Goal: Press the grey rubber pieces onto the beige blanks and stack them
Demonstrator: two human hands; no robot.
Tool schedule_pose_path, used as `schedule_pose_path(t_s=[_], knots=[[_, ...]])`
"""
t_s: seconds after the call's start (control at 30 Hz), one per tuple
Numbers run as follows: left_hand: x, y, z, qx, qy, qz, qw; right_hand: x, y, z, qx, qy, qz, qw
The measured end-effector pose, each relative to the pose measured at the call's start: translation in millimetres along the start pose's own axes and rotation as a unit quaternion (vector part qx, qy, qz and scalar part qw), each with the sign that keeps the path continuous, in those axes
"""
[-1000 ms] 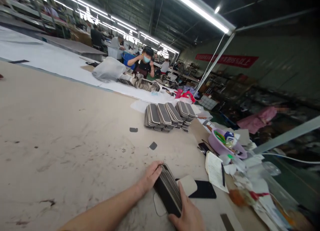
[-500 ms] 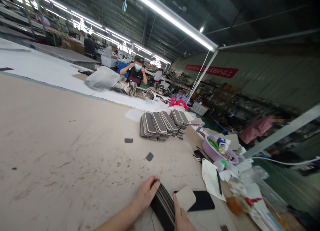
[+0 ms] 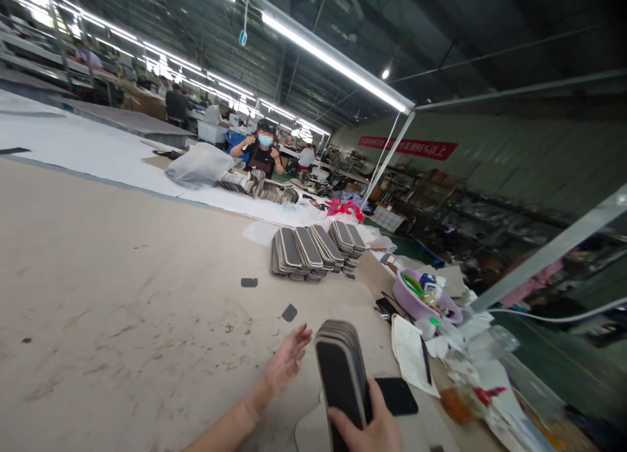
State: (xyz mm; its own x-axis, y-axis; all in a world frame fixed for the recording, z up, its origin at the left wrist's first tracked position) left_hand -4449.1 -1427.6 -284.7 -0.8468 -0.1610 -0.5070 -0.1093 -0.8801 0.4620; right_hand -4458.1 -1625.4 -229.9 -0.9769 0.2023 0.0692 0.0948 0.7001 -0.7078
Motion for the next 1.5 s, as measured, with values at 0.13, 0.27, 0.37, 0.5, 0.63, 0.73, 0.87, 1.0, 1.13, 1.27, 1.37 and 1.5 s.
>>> schedule_pose_path(t_s=[0.13, 0.27, 0.37, 0.5, 0.63, 0.73, 0.87, 1.0, 1.13, 1.27, 1.37, 1.5], knots=[[-15.5, 36.7, 41.2, -0.023, 0.011, -0.098, 0.995, -4.5, 3.6, -36.2, -0.163, -0.031, -0.012, 0.986], [-23.1, 54.1, 59.7, -0.097, 0.006, -0.092, 0.991, -7.5, 37.7, -43.1, -0.266, -0.057, -0.026, 0.962], [-18.7, 40.4, 46.8, -0.17, 0.007, -0.068, 0.983, -7.4, 66.8, -33.2, -0.294, -0.074, -0.032, 0.952], [-8.0, 19.1, 24.2, -0.217, -0.013, -0.06, 0.974, -7.0, 92.6, -20.1, -0.302, -0.075, -0.066, 0.948], [-2.6, 11.7, 17.0, -0.201, -0.021, -0.064, 0.977, -10.6, 96.6, -18.6, -0.315, -0.044, -0.07, 0.945], [5.3, 6.4, 16.4, -0.182, -0.007, -0.075, 0.98, -13.4, 88.3, -25.6, -0.322, -0.009, -0.059, 0.945], [24.8, -5.9, 10.6, -0.246, -0.002, -0.046, 0.968, -12.3, 76.8, -43.1, -0.359, -0.009, -0.126, 0.925], [38.1, -11.2, 8.2, -0.292, -0.077, 0.029, 0.953, -11.1, 76.9, -59.9, -0.365, -0.042, -0.208, 0.906], [26.6, -7.0, 27.3, -0.211, -0.141, 0.11, 0.961, -17.5, 80.9, -63.4, -0.347, -0.095, -0.265, 0.894], [-27.5, -13.6, 54.2, -0.172, -0.166, 0.169, 0.956, -32.0, 80.0, -32.9, -0.185, -0.124, -0.149, 0.963], [-97.8, -31.2, 63.1, -0.159, -0.137, 0.228, 0.951, -39.4, 81.8, 7.9, -0.044, -0.176, -0.042, 0.982], [-201.8, -57.8, 52.1, -0.146, -0.089, 0.282, 0.944, -44.3, 92.2, 62.6, 0.102, -0.153, 0.05, 0.982]])
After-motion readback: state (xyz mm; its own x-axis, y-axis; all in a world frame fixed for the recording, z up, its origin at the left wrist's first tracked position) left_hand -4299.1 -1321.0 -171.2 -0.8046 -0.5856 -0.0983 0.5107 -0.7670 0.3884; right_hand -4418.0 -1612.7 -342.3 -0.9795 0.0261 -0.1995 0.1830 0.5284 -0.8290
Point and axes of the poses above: each hand's wrist, its own x-axis away from the middle knuckle, its own y-axis out of the palm, z = x × y, the point moved 2 cm from there along -x, towards the middle knuckle, and after that the axes turned 15 degrees about y, right-handed, at the moved point
